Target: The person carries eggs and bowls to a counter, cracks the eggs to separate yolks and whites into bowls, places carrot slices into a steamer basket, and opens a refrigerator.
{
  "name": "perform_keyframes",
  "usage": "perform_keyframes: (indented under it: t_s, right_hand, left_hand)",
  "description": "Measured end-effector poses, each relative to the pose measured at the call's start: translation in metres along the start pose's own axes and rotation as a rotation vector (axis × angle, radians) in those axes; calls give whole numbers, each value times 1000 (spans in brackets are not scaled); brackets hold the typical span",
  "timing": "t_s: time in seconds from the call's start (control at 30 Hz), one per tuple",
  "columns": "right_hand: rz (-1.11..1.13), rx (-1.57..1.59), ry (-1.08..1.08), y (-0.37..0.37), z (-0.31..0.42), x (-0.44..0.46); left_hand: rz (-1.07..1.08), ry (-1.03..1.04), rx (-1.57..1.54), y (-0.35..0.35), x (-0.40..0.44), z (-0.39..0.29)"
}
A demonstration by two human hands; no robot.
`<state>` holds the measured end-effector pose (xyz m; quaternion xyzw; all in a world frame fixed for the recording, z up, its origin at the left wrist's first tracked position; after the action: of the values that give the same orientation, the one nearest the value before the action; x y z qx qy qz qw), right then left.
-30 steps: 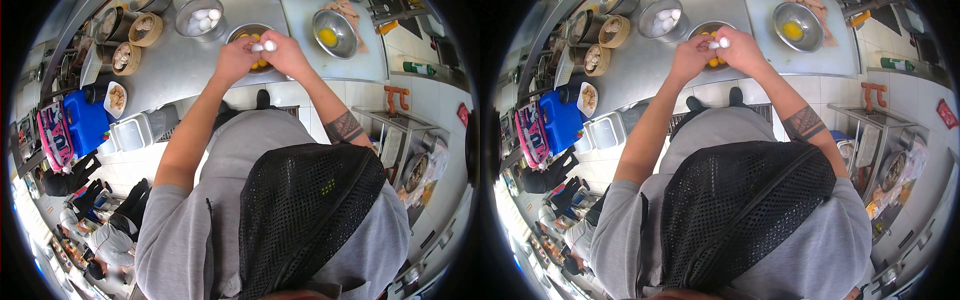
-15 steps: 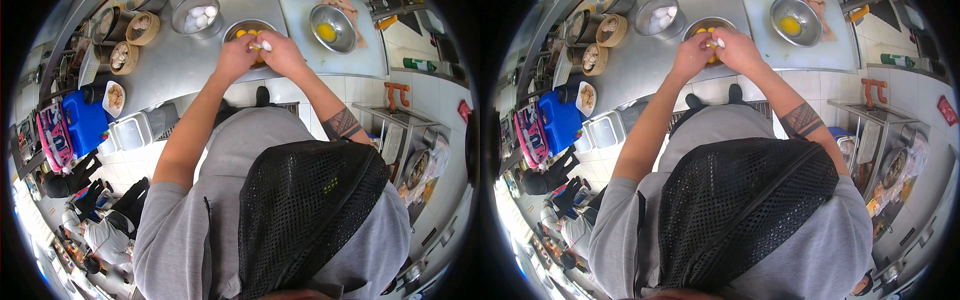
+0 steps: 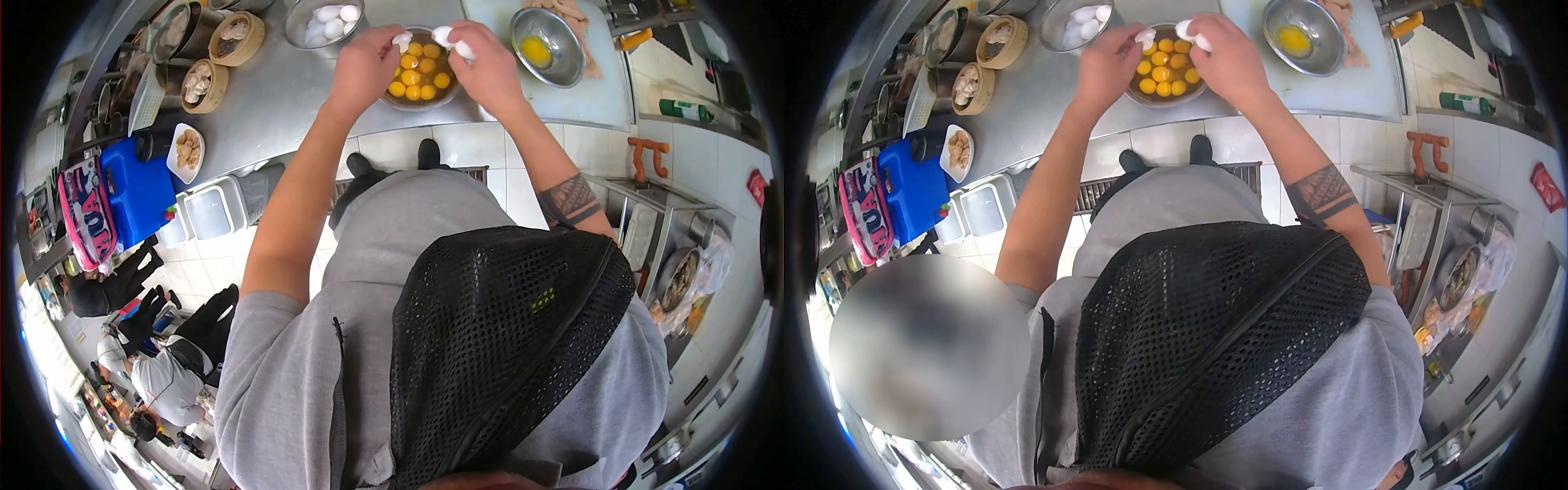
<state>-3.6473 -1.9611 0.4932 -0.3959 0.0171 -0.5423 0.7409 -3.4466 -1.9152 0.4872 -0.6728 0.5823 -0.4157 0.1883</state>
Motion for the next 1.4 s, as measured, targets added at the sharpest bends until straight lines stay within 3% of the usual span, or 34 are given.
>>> perform_keyframes:
  t_s: [0.03, 0.07, 0.1, 0.13, 0.17, 0.2, 0.3, 0.4, 0.53, 0.67, 0.73, 0.93, 1.0, 1.03, 1.07, 1.1, 1.13, 1.17, 1.2, 1.23, 1.27, 1.4]
  right_hand:
    - [0, 2, -5, 1, 0, 1]
    - [-29, 121, 190, 3, -10, 0]
    - [-57, 241, 385, 6, -19, -3]
    - [-54, 244, 382, 10, -18, -4]
    - [-72, 556, 522, 17, -20, -8]
    - [-89, 868, 659, 26, -20, -13]
    - [-83, 1031, 666, 41, -8, -16]
    - [-89, 1196, 687, 51, 8, -17]
    - [150, 1107, 732, 64, 49, -18]
    - [450, 1119, 740, 121, 104, -18]
    - [506, 1079, 716, 153, 138, -19]
    - [738, 888, 694, 232, 226, -32]
    - [762, 833, 681, 248, 246, -37]
    - [774, 774, 691, 255, 250, -41]
    - [788, 711, 701, 260, 252, -44]
    - [786, 688, 707, 264, 251, -48]
    - [779, 639, 728, 266, 247, -54]
    - [776, 590, 748, 266, 243, -60]
    - [780, 563, 754, 266, 239, -64]
    - [772, 515, 786, 264, 234, -70]
    - [762, 470, 818, 263, 232, -74]
    - [726, 379, 891, 256, 241, -83]
  left_hand:
    - [-34, -156, -196, -1, 1, 6]
    - [-68, -313, -393, 0, 2, 11]
    - [-72, -313, -390, 0, 3, 8]
    - [-77, -391, -549, 3, 3, 9]
    - [-80, -469, -708, 7, 2, 9]
    - [-83, -472, -705, 7, 1, 7]
    - [49, -466, -543, 6, -4, -1]
    - [10, -427, -587, 1, -20, 7]
    - [-55, -254, -535, -52, -56, -3]
    - [-162, -339, -451, -105, -117, 36]
    - [-320, -423, -455, -138, -157, 60]
    - [-664, -867, -296, -217, -361, 212]
    - [-642, -1126, -100, -239, -440, 269]
    - [-692, -1212, -195, -239, -485, 309]
    - [-599, -1366, -26, -251, -516, 331]
    - [-646, -1418, -40, -245, -561, 374]
    - [-574, -1627, -84, -261, -574, 379]
    - [-573, -1618, 100, -254, -617, 420]
    - [-575, -1654, -104, -273, -610, 411]
    - [-641, -1572, -21, -247, -672, 484]
    - [-678, -1668, -87, -239, -701, 518]
    - [-736, -1711, -645, -247, -701, 552]
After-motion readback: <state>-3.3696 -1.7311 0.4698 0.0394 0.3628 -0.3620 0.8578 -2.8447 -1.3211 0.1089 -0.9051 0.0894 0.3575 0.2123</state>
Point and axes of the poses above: each hand's wrist, its own x-axis towards the middle knuckle, its own y-axis out of the palm, z = x × y, the point moved 5 cm from there along x, towards the middle knuckle, and after that the axes turned 1 degree about x, right-handed, at the moved point
